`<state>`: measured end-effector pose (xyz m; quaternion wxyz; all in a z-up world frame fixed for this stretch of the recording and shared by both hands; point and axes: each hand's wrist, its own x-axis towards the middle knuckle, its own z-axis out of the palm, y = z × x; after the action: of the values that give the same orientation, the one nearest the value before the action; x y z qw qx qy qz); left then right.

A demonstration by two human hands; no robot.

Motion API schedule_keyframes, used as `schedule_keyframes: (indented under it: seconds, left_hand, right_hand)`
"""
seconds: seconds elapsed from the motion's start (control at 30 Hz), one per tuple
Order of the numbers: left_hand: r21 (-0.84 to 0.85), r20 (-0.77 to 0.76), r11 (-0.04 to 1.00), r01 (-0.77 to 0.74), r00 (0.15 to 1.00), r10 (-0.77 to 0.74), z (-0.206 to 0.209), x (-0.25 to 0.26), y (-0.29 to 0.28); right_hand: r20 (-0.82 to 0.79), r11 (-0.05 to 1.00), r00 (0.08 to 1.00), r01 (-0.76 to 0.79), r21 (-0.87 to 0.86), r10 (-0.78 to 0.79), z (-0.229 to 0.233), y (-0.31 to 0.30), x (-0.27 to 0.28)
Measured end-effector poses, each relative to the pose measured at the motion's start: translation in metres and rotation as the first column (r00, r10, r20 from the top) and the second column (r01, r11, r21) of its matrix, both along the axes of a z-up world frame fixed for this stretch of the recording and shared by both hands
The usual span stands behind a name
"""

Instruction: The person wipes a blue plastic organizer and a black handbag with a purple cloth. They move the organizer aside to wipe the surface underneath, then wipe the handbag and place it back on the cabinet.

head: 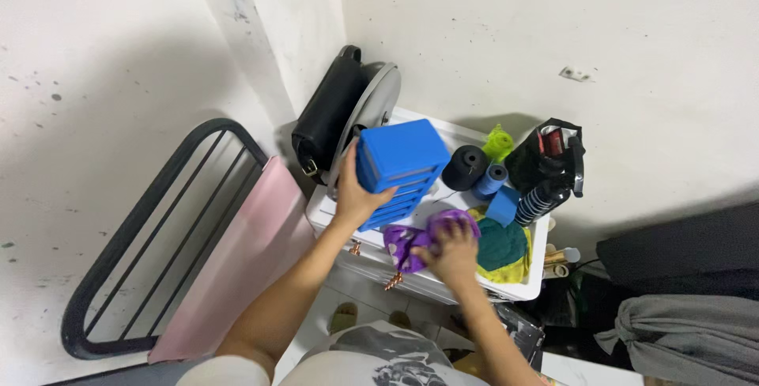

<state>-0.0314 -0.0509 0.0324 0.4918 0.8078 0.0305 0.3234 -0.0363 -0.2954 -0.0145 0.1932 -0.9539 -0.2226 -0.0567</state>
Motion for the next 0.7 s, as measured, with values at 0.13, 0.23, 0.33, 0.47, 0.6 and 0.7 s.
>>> schedule_keyframes:
  seconds: [0.13, 0.23, 0.33, 0.47, 0.6, 0.7]
  left_hand:
    - [-0.079, -0.003, 0.997, 0.016, 1.000, -0.016, 0.002, -0.015, 0.003]
    - [-0.062, 0.028, 0.998, -0.017, 0.999, 0.019, -0.005, -0.012, 0.004]
    - [-0.212, -0.022, 0.975, 0.067, 0.997, -0.074, -0.014, -0.012, 0.014]
    - [-0.128, 0.034, 0.976, 0.175, 0.984, -0.172, -0.030, -0.015, 0.021]
    - [0.073, -0.036, 0.984, 0.160, 0.987, -0.158, -0.031, -0.022, 0.034]
    - [-0.043, -0.041, 0.991, 0.127, 0.991, -0.129, -0.022, -0.032, 0.048]
  right_hand:
    - [0.009, 0.999, 1.000, 0.019, -0.045, -0.018, -0.013, 0.027, -0.005]
    - [-0.271, 0.972, 0.960, 0.123, 0.203, -0.065, -0.010, 0.027, 0.017]
    - [-0.453, 0.826, 0.891, 0.247, 0.507, 0.012, -0.003, 0.017, 0.052]
    - [-0.387, 0.541, 0.750, 0.047, 0.840, 0.536, -0.010, 0.027, 0.084]
    - [-0.464, 0.632, 0.713, 0.036, 0.774, 0.526, -0.020, 0.042, 0.075]
    - [-0.448, 0.565, 0.630, 0.017, 0.825, 0.634, -0.016, 0.044, 0.060]
